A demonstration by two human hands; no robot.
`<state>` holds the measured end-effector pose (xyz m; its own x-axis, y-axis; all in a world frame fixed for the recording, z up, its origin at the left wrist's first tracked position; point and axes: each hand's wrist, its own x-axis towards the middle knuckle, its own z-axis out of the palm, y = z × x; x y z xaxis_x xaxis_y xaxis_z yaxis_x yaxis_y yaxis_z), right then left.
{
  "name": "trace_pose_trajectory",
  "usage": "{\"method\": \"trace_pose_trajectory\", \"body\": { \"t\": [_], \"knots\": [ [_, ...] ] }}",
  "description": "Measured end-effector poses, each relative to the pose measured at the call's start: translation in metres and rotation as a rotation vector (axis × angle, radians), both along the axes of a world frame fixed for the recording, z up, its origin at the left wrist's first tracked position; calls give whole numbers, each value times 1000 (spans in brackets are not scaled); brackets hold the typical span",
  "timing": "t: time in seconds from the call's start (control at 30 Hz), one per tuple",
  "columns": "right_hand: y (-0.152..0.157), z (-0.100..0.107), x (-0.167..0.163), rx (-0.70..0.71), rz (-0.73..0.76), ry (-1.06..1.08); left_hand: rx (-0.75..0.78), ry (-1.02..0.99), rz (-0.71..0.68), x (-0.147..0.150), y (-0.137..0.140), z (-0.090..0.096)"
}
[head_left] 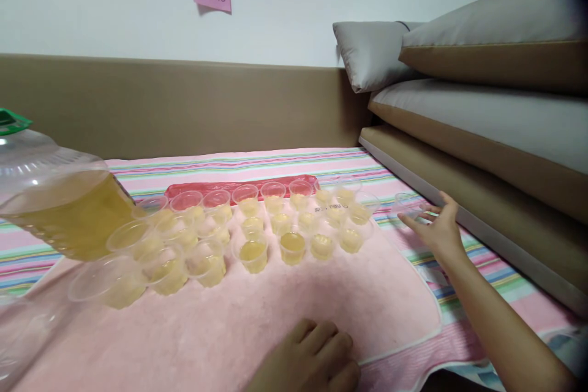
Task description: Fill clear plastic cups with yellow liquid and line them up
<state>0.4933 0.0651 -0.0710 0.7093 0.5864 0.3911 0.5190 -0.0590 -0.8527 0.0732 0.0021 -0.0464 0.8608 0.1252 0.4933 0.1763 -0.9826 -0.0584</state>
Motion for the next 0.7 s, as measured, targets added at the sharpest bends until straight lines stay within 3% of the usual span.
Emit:
{"method": "trace_pose_trajectory", "body": {
  "t": [0.1, 0.23, 0.3, 0.37, 0.47, 0.57, 0.7],
  "knots": [
    [-3, 9, -7, 21, -36, -33, 4, 13, -13, 0, 1, 2],
    [-21, 38, -42, 146, -123, -170, 4, 20, -4, 0, 0, 1],
    [-32, 52, -68, 186, -22, -194, 3, 39, -8, 0, -1, 0],
    [-40, 59, -91, 130, 155, -181, -6, 65, -17, -1, 0, -2],
    [-43, 55, -116, -43, 361, -139, -22, 74, -26, -2, 0, -2],
    [-37, 42, -126, -231, 454, -53, -35, 61, -25, -2, 0, -2],
    [-30, 28, -130, -275, 525, 6, -46, 48, -28, -1, 0, -2]
  ]
}}
